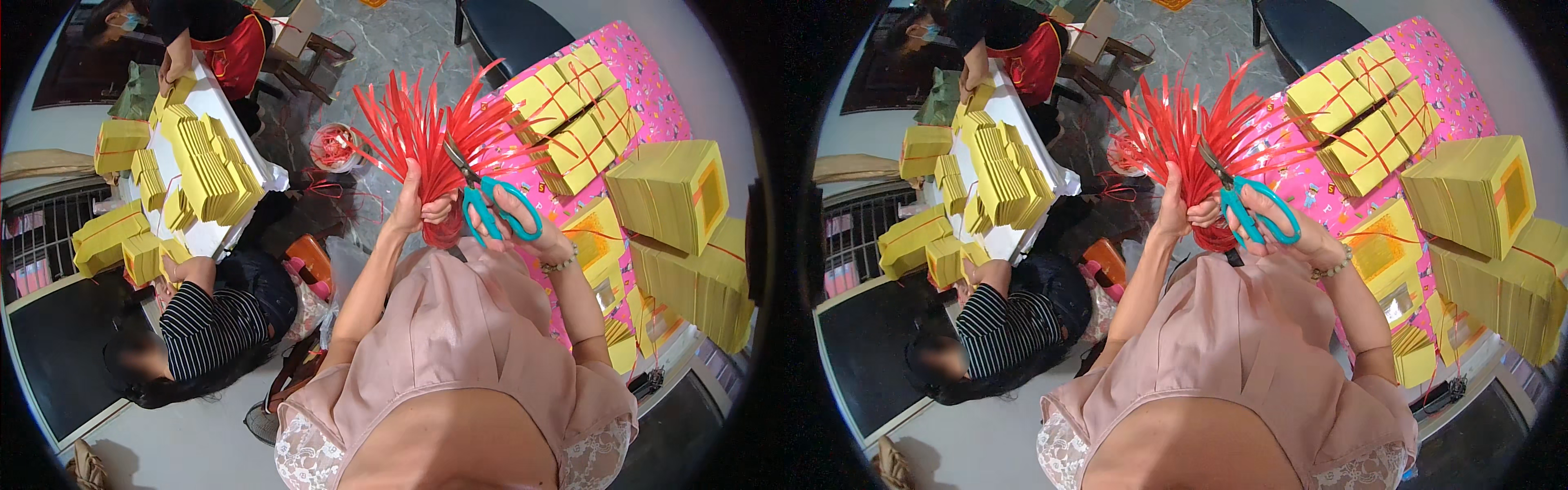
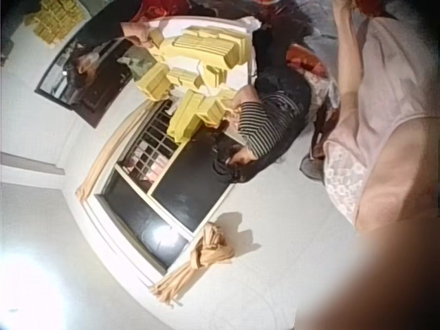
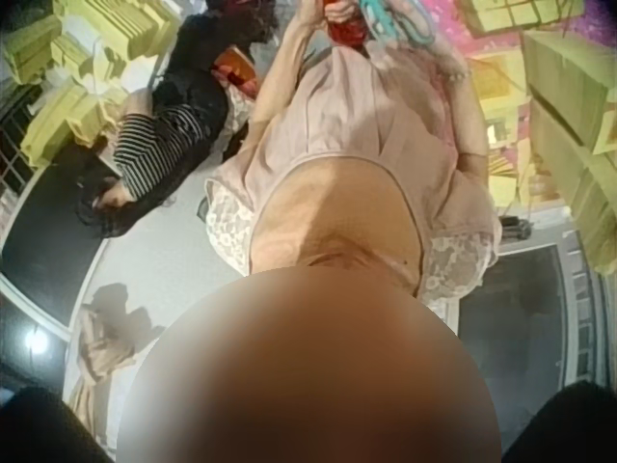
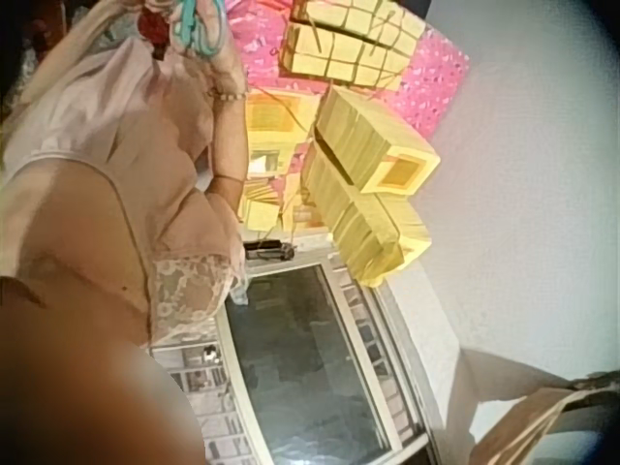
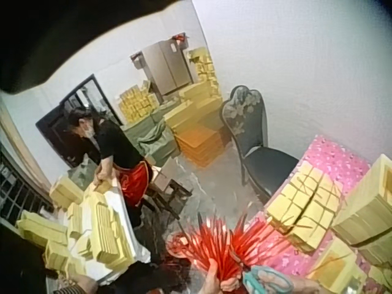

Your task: Cutting a large bundle of red plastic strips into smaller lengths using scissors.

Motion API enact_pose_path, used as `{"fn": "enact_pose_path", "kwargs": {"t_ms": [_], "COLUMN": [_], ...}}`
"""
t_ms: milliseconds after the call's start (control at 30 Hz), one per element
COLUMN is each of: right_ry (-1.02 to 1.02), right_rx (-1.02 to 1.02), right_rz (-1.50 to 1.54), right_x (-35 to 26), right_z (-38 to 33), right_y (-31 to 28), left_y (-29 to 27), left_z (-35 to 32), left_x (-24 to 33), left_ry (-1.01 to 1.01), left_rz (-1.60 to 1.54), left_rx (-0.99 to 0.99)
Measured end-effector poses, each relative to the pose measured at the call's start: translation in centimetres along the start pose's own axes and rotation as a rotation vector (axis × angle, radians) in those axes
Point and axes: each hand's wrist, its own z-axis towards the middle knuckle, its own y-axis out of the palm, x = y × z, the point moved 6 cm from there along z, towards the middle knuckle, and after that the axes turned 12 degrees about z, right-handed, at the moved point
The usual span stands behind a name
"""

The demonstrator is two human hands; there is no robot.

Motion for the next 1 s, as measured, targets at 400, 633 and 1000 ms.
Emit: {"fn": "enact_pose_path", "kwargs": {"t_ms": [400, 633, 1000], "right_ry": [-0.004, -0.037, -0.074], "right_rx": [0.015, 0.013, -0.101], "right_rz": [-0.135, -0.027, 0.187], "right_x": [-0.1, -0.4, 0.1], "right_z": [0.4, 0.7, 1.0], "right_y": [-0.9, -0.9, -1.3], "left_y": [0.3, 0.7, 0.6], "left_z": [-0.1, -0.1, -0.2], "left_x": [0.3, 0.1, 0.1], "left_ry": [-0.079, -0.116, -0.091], "left_rz": [0.001, 0.033, -0.055], "left_rx": [-0.007, -0.054, -0.124]}}
